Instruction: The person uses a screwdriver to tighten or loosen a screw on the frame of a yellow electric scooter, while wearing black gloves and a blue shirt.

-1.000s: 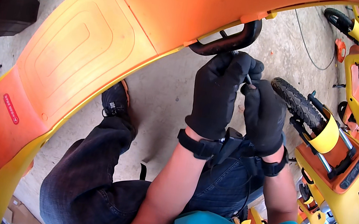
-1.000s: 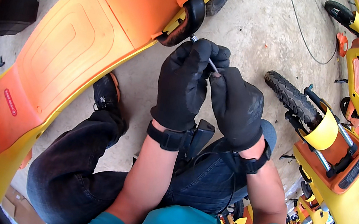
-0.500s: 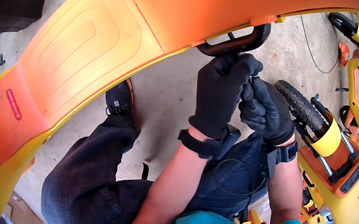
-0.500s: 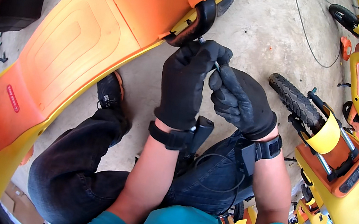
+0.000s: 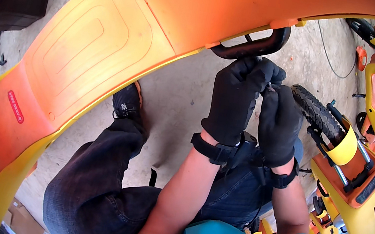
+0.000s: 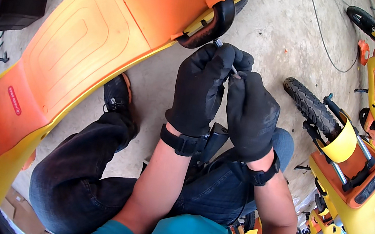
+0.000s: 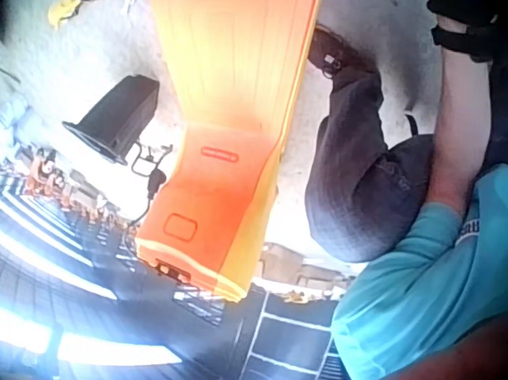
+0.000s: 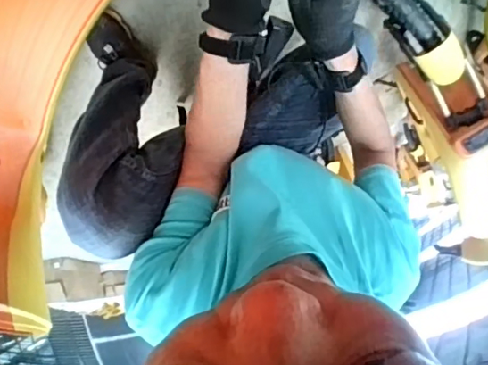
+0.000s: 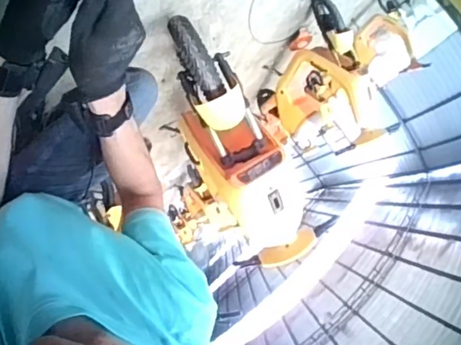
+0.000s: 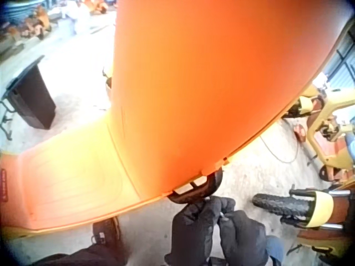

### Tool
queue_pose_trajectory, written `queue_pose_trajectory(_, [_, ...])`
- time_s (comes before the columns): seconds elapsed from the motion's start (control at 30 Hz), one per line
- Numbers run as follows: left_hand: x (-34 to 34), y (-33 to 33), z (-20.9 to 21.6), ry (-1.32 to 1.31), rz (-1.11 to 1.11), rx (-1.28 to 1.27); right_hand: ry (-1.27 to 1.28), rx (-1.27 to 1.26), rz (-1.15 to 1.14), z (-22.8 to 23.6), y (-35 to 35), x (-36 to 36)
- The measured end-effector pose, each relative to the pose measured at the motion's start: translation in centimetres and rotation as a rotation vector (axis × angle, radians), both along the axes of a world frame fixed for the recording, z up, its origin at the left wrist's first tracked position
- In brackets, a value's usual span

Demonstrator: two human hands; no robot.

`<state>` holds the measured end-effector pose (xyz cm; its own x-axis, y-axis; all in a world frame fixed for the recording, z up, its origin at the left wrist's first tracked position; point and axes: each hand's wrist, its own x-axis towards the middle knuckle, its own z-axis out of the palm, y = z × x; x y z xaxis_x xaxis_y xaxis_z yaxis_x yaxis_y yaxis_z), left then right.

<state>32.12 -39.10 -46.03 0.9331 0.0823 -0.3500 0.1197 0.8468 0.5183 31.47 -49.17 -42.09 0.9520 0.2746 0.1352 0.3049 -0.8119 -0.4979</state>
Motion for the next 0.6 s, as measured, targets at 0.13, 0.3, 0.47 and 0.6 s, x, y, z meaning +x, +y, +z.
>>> queue_pose_trajectory(0.13, [0.0, 0.8, 0.0, 0.012, -0.111, 0.009, 0.716, 0.469, -0.024, 2.7, -1.7, 1.6])
queue_pose_trajectory(0.3, [0.0, 0.3, -0.2, -0.034, -0.037, -0.017, 1.480, 1.462, -0.221, 0.7, -3.5, 1.6])
queue_pose_trajectory(0.47, [-0.1, 0.7, 0.2, 0.040, -0.030, 0.055, 1.366, 1.302, -0.271, 1.2, -2.6, 1.5])
queue_pose_trajectory(0.6, [0.1, 0.9, 0.6, 0.119, -0.050, 0.094, 0.990, 0.854, -0.166, 1.0, -2.2, 1.1])
